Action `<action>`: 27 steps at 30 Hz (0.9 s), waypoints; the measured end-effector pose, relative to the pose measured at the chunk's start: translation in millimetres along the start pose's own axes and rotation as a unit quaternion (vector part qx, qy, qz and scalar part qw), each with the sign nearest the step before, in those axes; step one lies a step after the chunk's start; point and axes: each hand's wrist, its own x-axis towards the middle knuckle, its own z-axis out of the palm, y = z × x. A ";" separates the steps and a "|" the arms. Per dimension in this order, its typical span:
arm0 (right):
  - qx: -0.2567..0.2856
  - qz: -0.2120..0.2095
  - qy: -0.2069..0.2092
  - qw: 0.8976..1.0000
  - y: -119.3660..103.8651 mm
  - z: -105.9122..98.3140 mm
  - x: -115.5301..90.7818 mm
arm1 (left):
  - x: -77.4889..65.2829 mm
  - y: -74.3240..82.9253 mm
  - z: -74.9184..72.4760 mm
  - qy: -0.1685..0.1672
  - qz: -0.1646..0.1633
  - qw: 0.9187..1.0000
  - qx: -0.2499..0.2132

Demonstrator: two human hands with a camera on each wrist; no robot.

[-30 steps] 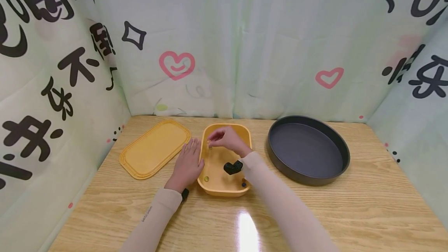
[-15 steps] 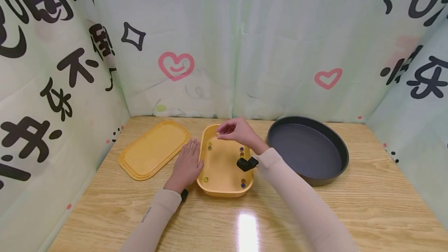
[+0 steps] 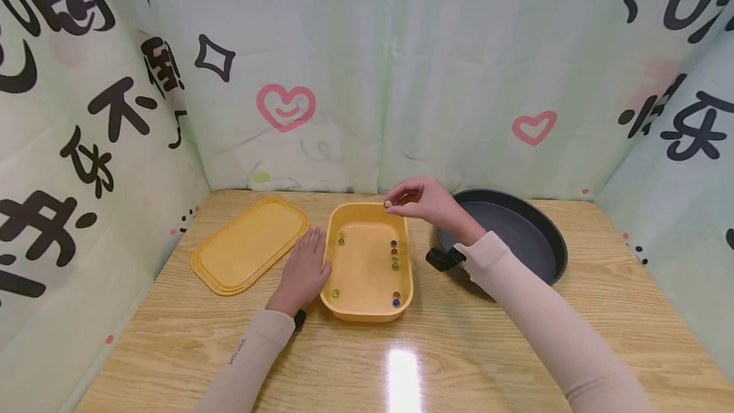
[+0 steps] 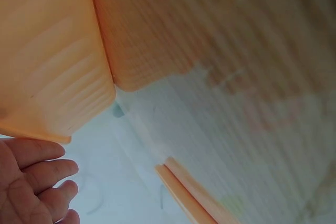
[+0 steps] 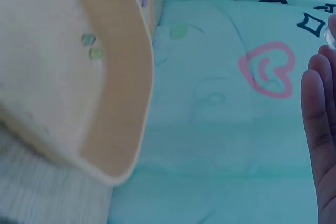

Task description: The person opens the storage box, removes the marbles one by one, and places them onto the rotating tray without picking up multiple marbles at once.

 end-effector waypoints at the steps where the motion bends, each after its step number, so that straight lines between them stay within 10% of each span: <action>1: 0.000 0.000 -0.002 1.000 0.6 -5.0 -2.3 | -0.1 0.0 -0.2 -0.001 0.000 1.000 0.000; 27: -0.007 0.090 0.092 0.992 102.1 -116.7 -61.1 | 0.0 -0.8 -1.4 -0.023 -0.009 1.000 -0.017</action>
